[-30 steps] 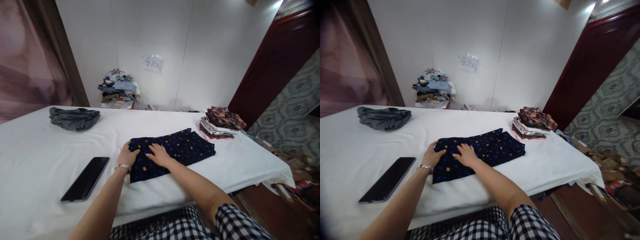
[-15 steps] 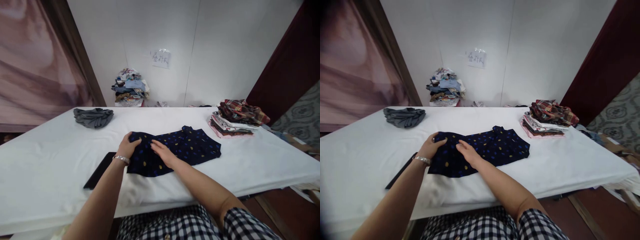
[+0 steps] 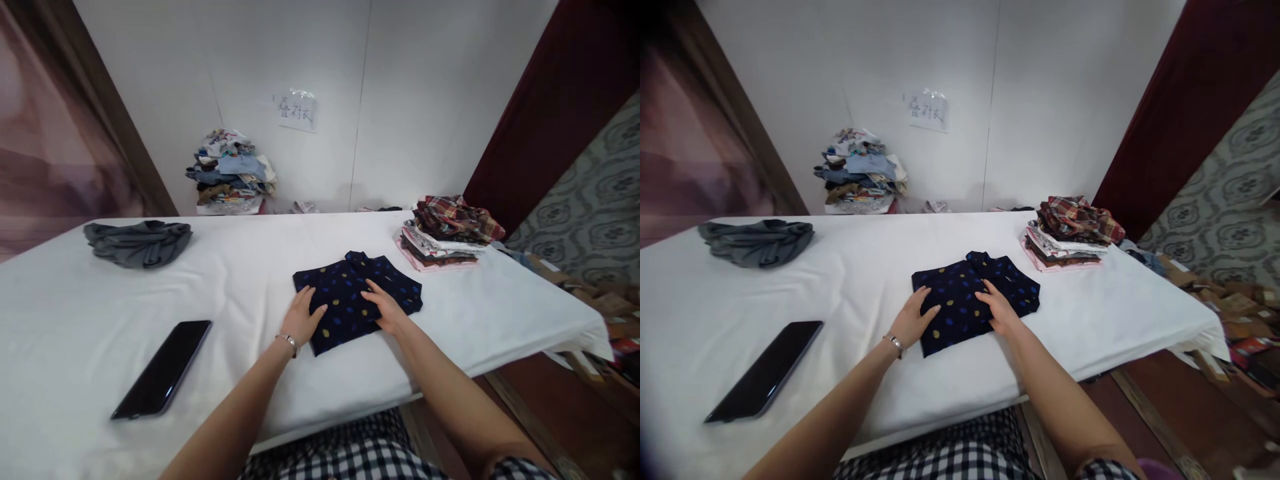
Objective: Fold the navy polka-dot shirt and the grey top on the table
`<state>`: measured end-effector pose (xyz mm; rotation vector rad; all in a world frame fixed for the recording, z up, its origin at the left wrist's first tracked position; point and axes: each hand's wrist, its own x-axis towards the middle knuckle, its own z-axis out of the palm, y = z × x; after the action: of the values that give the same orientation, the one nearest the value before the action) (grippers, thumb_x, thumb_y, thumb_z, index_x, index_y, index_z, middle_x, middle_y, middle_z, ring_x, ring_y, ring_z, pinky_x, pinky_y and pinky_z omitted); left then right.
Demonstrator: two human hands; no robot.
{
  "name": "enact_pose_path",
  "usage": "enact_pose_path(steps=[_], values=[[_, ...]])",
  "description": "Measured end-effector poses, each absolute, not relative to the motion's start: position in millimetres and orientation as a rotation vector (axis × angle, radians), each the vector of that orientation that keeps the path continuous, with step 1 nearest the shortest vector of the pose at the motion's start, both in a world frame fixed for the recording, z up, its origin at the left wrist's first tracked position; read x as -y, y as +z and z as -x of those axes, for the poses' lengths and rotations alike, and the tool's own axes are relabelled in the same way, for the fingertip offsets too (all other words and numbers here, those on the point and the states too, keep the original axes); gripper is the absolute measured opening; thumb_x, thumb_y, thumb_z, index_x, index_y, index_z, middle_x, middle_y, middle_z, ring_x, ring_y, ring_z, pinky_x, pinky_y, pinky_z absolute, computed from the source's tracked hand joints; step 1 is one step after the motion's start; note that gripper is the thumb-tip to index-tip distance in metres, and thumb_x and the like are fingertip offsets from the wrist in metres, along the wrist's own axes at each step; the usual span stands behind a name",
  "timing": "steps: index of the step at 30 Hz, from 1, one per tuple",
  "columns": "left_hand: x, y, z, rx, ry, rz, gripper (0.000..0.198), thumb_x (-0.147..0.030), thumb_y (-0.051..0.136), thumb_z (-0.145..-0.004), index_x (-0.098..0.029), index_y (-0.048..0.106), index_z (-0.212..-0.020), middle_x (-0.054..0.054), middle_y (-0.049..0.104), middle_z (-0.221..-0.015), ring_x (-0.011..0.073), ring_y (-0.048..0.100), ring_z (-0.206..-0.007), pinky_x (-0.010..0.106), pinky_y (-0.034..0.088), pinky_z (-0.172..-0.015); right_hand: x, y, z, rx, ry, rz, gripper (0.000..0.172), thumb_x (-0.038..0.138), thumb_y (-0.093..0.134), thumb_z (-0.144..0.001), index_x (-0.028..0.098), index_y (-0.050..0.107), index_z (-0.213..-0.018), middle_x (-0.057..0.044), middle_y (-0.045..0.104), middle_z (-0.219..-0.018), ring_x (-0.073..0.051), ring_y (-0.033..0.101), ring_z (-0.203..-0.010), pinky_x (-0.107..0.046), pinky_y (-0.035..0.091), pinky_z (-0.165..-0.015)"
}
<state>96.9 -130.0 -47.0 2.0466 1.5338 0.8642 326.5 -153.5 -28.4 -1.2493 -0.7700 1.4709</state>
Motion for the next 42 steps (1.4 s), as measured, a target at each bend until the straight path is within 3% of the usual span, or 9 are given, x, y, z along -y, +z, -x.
enact_pose_path(steps=[5, 10, 13, 17, 23, 28, 31, 36, 42], values=[[137, -53, -94, -1.624, 0.802, -2.191, 0.05, -0.04, 0.049, -0.085, -0.014, 0.051, -0.127, 0.014, 0.052, -0.132, 0.0261, 0.045, -0.125, 0.043, 0.035, -0.107, 147, -23, -316, 0.912, 1.411, 1.277, 0.076, 0.016, 0.06, -0.069, 0.031, 0.036, -0.14, -0.004, 0.065, -0.115, -0.019, 0.067, -0.087, -0.036, 0.054, -0.075], [130, -35, -87, -1.668, 0.741, -2.175, 0.042, -0.041, 0.049, -0.084, -0.018, 0.058, -0.118, 0.011, 0.058, -0.125, 0.0253, 0.053, -0.117, 0.041, 0.041, -0.1, 156, -29, -325, 1.074, 1.09, 1.418, 0.064, 0.019, 0.064, -0.066, 0.024, 0.052, -0.129, -0.006, 0.062, -0.12, -0.021, 0.06, -0.106, -0.039, 0.045, -0.095], [110, -20, -83, -1.655, 0.779, -2.226, 0.037, -0.041, 0.049, -0.084, -0.02, 0.061, -0.111, 0.009, 0.06, -0.123, 0.0237, 0.054, -0.115, 0.037, 0.041, -0.101, 185, -33, -339, 0.979, 0.983, 1.411, 0.056, 0.026, 0.068, -0.066, 0.023, 0.056, -0.121, -0.009, 0.06, -0.122, -0.022, 0.062, -0.1, -0.04, 0.05, -0.088], [66, -5, -89, -1.581, 0.743, -2.345, 0.04, -0.042, 0.048, -0.084, -0.019, 0.059, -0.115, 0.01, 0.06, -0.124, 0.0247, 0.052, -0.118, 0.037, 0.038, -0.104, 236, -29, -350, 0.529, 1.243, 1.352, 0.049, 0.033, 0.077, -0.064, 0.02, 0.058, -0.108, -0.011, 0.065, -0.111, -0.024, 0.067, -0.088, -0.039, 0.056, -0.072], [-5, -3, -136, -1.419, 0.411, -2.268, 0.067, -0.05, 0.059, -0.073, -0.017, 0.047, -0.131, 0.015, 0.046, -0.14, 0.0289, 0.044, -0.127, 0.039, 0.034, -0.105, 260, -18, -331, 0.215, 1.535, 1.208, 0.037, 0.03, 0.08, -0.064, 0.015, 0.06, -0.092, -0.014, 0.066, -0.111, -0.026, 0.065, -0.097, -0.039, 0.056, -0.077], [-44, -15, -175, -1.314, 0.237, -2.083, 0.083, -0.043, 0.073, -0.057, -0.015, 0.047, -0.13, 0.018, 0.055, -0.129, 0.0312, 0.056, -0.114, 0.038, 0.044, -0.094, 230, -23, -312, 0.133, 1.67, 0.976, 0.023, 0.033, 0.071, -0.075, 0.016, 0.063, -0.088, -0.008, 0.069, -0.098, -0.019, 0.065, -0.093, -0.031, 0.055, -0.079], [-53, -17, -188, -1.283, 0.216, -2.0, 0.074, -0.037, 0.075, -0.054, -0.014, 0.056, -0.122, 0.017, 0.06, -0.123, 0.0317, 0.06, -0.108, 0.038, 0.047, -0.089, 211, -28, -303, 0.031, 1.65, 0.963, 0.022, 0.036, 0.07, -0.076, 0.017, 0.064, -0.085, -0.002, 0.068, -0.082, -0.011, 0.065, -0.074, -0.021, 0.053, -0.066], [-49, -2, -186, -1.14, 0.142, -1.839, 0.041, -0.044, 0.073, -0.057, -0.017, 0.07, -0.087, 0.009, 0.073, -0.089, 0.0283, 0.068, -0.085, 0.035, 0.053, -0.074, 194, -33, -293, 0.167, 1.493, 1.097, 0.026, 0.036, 0.076, -0.069, 0.017, 0.064, -0.08, 0.0, 0.066, -0.074, -0.009, 0.057, -0.061, -0.019, 0.042, -0.05], [-42, 59, -141, -0.882, 0.462, -1.529, 0.044, -0.041, 0.078, -0.054, -0.017, 0.067, -0.09, 0.005, 0.073, -0.085, 0.0242, 0.068, -0.08, 0.038, 0.054, -0.077, 162, 3, -306, 0.511, 1.188, 1.166, 0.03, 0.034, 0.079, -0.06, 0.016, 0.066, -0.081, -0.001, 0.067, -0.074, -0.015, 0.059, -0.073, -0.028, 0.045, -0.07]])
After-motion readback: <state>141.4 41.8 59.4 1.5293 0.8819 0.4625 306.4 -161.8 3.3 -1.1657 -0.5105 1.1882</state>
